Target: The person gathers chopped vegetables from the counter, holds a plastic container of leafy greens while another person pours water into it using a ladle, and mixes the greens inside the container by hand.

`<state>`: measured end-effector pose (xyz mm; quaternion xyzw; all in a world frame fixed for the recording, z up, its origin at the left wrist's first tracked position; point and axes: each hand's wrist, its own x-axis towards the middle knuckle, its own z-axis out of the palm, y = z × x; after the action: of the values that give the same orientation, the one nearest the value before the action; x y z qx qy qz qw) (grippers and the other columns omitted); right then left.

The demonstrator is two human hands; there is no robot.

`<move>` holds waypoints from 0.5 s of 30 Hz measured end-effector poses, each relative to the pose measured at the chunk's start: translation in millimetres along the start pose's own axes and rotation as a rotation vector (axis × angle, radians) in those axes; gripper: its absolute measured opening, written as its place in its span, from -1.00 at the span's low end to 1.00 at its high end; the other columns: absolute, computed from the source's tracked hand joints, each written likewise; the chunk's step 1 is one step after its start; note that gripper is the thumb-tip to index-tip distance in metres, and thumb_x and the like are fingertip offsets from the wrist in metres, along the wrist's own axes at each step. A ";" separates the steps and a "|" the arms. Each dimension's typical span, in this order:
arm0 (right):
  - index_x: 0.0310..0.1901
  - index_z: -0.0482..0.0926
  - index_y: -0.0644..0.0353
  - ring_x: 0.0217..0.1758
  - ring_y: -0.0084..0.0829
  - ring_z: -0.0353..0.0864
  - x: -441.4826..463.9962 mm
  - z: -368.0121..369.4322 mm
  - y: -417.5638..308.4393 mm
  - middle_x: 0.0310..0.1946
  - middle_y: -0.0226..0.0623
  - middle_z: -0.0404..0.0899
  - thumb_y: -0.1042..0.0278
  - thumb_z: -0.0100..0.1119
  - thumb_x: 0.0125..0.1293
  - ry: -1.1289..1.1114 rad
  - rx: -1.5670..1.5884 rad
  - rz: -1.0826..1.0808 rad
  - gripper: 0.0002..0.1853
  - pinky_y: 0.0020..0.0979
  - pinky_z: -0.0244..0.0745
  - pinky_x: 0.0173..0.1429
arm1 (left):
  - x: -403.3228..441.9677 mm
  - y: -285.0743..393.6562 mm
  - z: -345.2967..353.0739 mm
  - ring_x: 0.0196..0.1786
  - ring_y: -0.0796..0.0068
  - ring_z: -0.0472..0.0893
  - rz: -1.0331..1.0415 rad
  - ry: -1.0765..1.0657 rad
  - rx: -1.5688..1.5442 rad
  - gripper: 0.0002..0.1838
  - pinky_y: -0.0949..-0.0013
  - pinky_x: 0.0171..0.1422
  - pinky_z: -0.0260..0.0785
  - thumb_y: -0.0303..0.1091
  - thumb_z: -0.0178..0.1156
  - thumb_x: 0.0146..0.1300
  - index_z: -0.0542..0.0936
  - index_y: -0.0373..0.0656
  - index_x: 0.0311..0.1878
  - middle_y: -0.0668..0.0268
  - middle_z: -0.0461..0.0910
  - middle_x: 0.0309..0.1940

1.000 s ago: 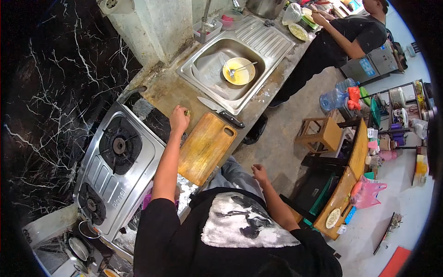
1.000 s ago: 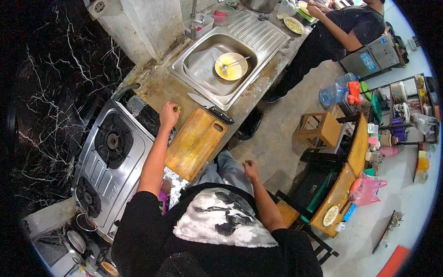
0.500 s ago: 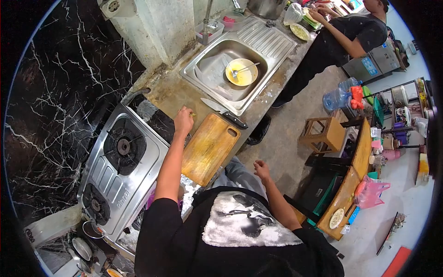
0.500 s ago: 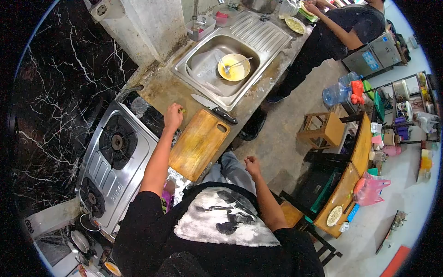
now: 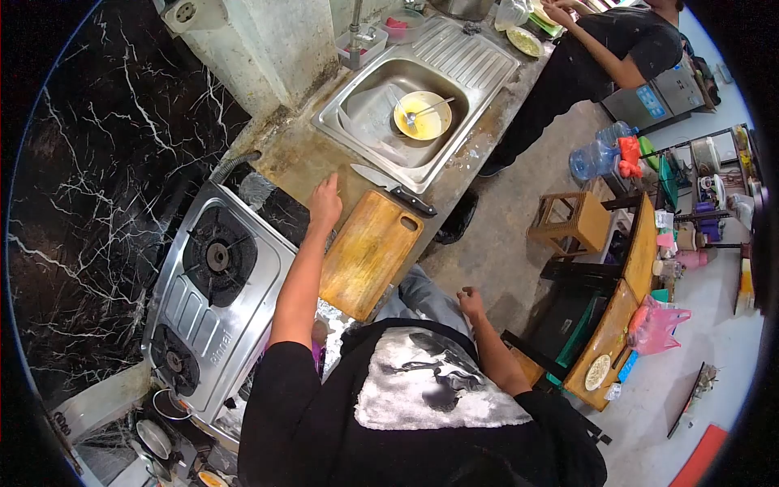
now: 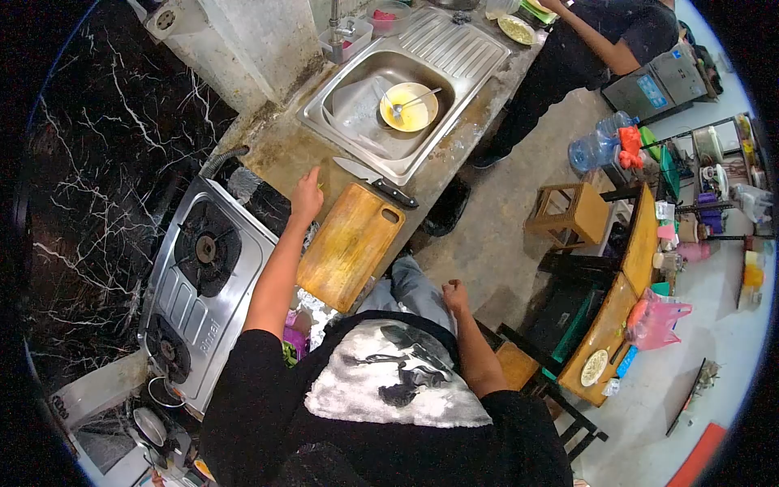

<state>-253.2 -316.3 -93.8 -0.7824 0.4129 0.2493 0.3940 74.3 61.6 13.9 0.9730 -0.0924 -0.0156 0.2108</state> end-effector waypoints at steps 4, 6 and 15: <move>0.39 0.34 0.21 0.38 0.08 0.46 -9.3 -3.0 1.1 0.32 0.18 0.43 0.14 0.30 0.30 0.071 -0.060 -0.033 -0.32 -0.13 0.37 0.40 | 4.3 1.0 2.8 0.08 -0.17 0.58 0.070 -0.041 0.067 -0.18 0.00 0.16 0.49 -0.66 0.18 0.14 0.20 -0.12 0.52 -0.15 0.50 0.10; 0.42 0.29 0.19 0.39 0.10 0.44 -5.1 -0.7 5.0 0.32 0.21 0.43 0.12 0.31 0.27 0.119 -0.087 -0.060 -0.27 -0.10 0.36 0.40 | 7.3 2.9 0.9 0.13 -0.19 0.54 0.030 -0.112 0.052 -0.14 -0.03 0.17 0.47 -0.66 0.15 0.13 0.16 -0.08 0.54 -0.16 0.46 0.15; 0.41 0.29 0.20 0.33 0.02 0.50 1.6 -3.7 -15.7 0.35 0.11 0.41 0.19 0.25 0.39 0.122 -0.053 -0.156 -0.37 -0.12 0.43 0.34 | 5.2 0.1 -0.2 -0.06 0.04 0.61 -0.106 0.002 -0.239 -0.09 0.16 0.03 0.53 -0.61 0.24 0.07 0.19 -0.02 0.54 -0.01 0.54 -0.12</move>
<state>-238.8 -314.5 -86.4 -0.8361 0.3672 0.1805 0.3655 79.4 60.6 14.2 0.9445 -0.0383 -0.0366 0.3242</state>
